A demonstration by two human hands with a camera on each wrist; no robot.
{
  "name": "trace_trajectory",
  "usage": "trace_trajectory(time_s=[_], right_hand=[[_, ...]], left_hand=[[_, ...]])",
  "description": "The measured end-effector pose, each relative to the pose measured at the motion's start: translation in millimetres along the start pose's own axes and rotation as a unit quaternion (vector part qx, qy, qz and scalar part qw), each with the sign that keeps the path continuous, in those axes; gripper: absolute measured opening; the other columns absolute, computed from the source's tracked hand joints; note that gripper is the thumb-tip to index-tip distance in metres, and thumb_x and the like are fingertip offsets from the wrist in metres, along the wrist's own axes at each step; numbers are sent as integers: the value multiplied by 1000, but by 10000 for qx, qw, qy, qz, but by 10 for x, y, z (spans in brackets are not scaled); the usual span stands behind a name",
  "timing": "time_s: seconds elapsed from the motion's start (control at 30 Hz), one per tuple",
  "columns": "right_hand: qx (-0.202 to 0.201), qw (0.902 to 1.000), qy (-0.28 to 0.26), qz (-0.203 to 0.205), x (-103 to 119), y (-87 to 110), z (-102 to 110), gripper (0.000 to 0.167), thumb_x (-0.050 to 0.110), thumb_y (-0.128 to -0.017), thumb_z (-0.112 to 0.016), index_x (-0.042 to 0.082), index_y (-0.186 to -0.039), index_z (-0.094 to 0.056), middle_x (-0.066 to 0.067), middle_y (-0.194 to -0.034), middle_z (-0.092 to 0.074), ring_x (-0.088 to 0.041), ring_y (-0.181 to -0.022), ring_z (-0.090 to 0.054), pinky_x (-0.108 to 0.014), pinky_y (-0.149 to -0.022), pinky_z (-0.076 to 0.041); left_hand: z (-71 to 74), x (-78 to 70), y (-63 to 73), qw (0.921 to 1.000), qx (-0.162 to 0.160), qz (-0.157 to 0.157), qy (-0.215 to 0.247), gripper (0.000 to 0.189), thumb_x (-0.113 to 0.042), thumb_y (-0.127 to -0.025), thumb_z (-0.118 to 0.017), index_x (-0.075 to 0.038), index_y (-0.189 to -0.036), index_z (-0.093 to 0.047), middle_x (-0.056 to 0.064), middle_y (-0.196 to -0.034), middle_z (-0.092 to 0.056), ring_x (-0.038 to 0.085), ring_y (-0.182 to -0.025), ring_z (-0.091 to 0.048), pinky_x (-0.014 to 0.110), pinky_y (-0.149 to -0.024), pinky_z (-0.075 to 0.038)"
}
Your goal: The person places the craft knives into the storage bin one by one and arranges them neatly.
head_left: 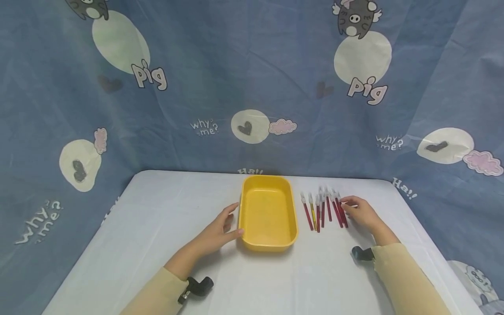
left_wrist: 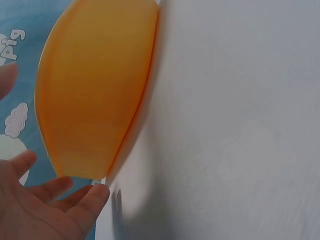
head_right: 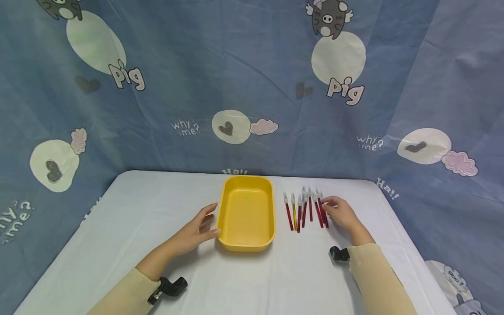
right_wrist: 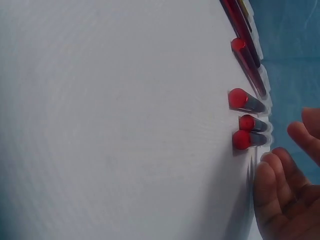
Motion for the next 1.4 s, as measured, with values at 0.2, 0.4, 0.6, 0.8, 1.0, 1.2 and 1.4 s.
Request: trace_trajectory(time_s=[0.2, 0.4, 0.6, 0.8, 1.0, 1.2, 1.4], right_hand=[[186, 9998, -116, 12, -52, -6, -17, 42, 22, -105, -52, -5, -137, -51, -33, -131, -53, -43, -111, -61, -51, -92, -54], [287, 9994, -193, 6, -83, -25, -32, 43, 22, -105, -51, -5, -138, -49, -35, -133, -50, -46, -115, -58, -53, -94, -52], [309, 9991, -291, -4, -91, -53, -41, 41, 17, -105, -51, -5, -139, -49, -34, -133, -51, -45, -116, -57, -53, -96, -52], [299, 9991, -284, -121, -98, -68, -37, 41, 16, -104, -51, -5, -139, -50, -32, -132, -53, -43, -118, -56, -52, -97, -51], [256, 9996, -79, -69, -116, -68, -20, 39, 11, -102, -56, -5, -138, -53, -29, -126, -58, -44, -118, -54, -54, -98, -48], [318, 9994, -31, -121, -121, -60, -5, 42, 9, -100, -59, -5, -139, -52, -29, -127, -59, -44, -120, -54, -52, -97, -50], [344, 9989, 121, -300, -126, -97, 10, 44, 14, -99, -63, -2, -139, -54, -28, -127, -62, -38, -113, -62, -46, -90, -55]], left_hand=[[-41, 6, -7, 9999, 21, 21, 164, 84, -40, -91, -74, -30, -158, -24, 14, -163, -26, 37, -142, -39, 49, -111, -40], [-85, -6, -7, 9993, 147, -27, 332, 84, -38, -92, -73, -27, -159, -23, 11, -162, -28, 35, -136, -48, 50, -109, -43], [-122, -8, -10, 9992, 176, 94, 334, 86, -37, -91, -74, -28, -159, -24, 5, -164, -25, 32, -133, -52, 48, -107, -46], [-146, -10, -12, 9990, 90, 258, 358, 86, -37, -89, -77, -32, -158, -25, 2, -164, -25, 30, -138, -47, 50, -107, -45], [-168, -13, -8, 9987, 76, 239, 446, 88, -35, -88, -77, -30, -159, -25, 3, -164, -25, 31, -140, -44, 52, -108, -43], [-170, -14, -7, 9990, 69, 213, 380, 89, -37, -88, -78, -31, -159, -25, 4, -164, -26, 31, -140, -44, 52, -108, -43], [-169, -2, -8, 9990, 82, 202, 390, 89, -36, -88, -78, -31, -159, -24, 5, -164, -26, 31, -140, -44, 51, -108, -44]])
Point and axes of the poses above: each hand's wrist, its own y-axis away from the middle knuckle, its own z-axis out of the back of the hand, x = y × z, the point moved 2 cm from there along -y, towards the middle knuckle
